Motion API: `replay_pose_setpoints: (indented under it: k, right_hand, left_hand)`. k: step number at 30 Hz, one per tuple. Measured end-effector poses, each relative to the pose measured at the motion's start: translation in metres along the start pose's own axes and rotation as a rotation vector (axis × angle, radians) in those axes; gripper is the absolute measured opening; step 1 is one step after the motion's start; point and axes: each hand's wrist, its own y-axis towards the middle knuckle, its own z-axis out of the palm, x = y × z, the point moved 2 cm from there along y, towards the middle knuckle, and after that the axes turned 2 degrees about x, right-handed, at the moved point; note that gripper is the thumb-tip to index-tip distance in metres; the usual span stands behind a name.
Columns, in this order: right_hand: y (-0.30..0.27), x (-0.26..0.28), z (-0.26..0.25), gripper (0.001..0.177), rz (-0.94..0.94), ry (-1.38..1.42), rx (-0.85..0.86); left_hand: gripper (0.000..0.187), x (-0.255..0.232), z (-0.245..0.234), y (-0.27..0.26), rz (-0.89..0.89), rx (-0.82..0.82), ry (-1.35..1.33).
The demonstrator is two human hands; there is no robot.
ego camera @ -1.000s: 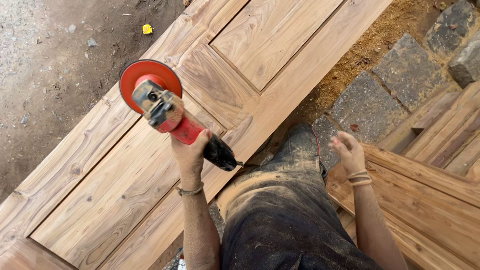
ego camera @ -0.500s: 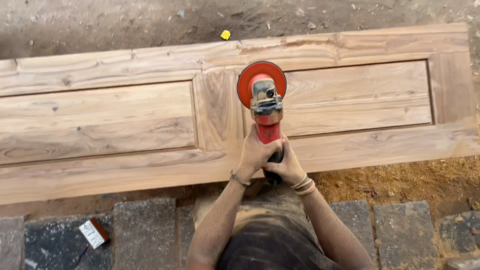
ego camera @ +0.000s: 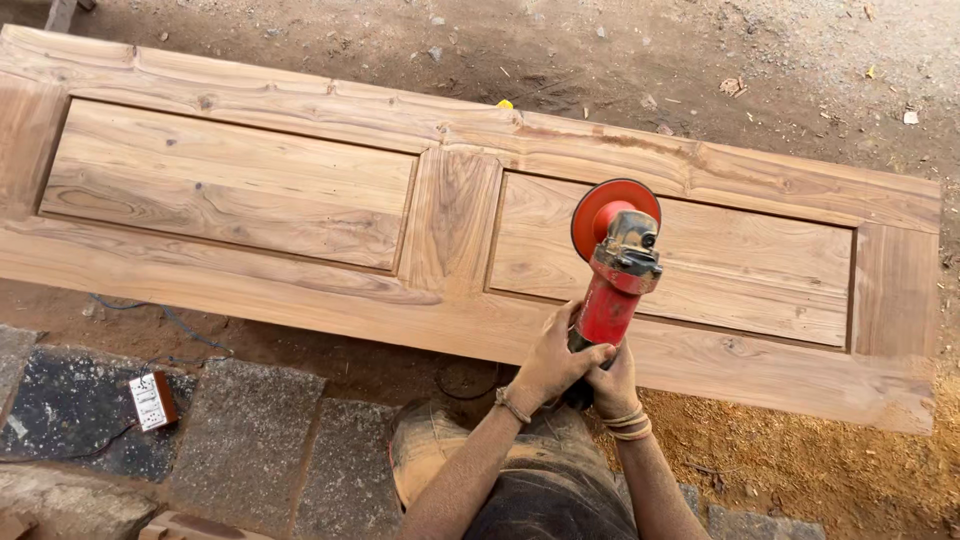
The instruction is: The person uses a red orbital sander to smooth the surface of a large wooden panel with recessed rectangular panels. The sander is moved systematically across the flat surfaces and along the raised edges of the panel.
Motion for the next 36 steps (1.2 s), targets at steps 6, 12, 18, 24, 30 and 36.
replay_pose_setpoints:
  k: [6, 12, 18, 24, 30, 36]
  right_hand:
    - [0.001, 0.059, 0.007, 0.057, 0.055, 0.155, 0.068]
    - [0.01, 0.074, -0.005, 0.054, -0.024, 0.176, 0.016]
    - [0.008, 0.079, -0.051, 0.057, -0.013, 0.276, -0.024]
    - [-0.006, 0.064, -0.093, 0.059, 0.014, 0.375, -0.11]
    - [-0.019, 0.059, -0.106, 0.054, -0.007, 0.412, -0.131]
    - [-0.004, 0.06, -0.097, 0.052, -0.029, 0.308, -0.093]
  left_hand:
    - [0.089, 0.058, 0.006, -0.076, -0.149, 0.103, -0.245]
    - [0.033, 0.171, -0.003, -0.106, -0.519, 0.308, 0.378]
    - [0.033, 0.216, -0.185, -0.257, -0.567, -0.459, 1.153]
    - [0.024, 0.133, -0.328, -0.461, -0.884, -0.904, 1.642]
    - [0.023, 0.093, -0.316, -0.539, -1.027, -1.138, 1.874]
    - [0.022, 0.143, -0.284, -0.472, -1.29, -1.073, 1.554]
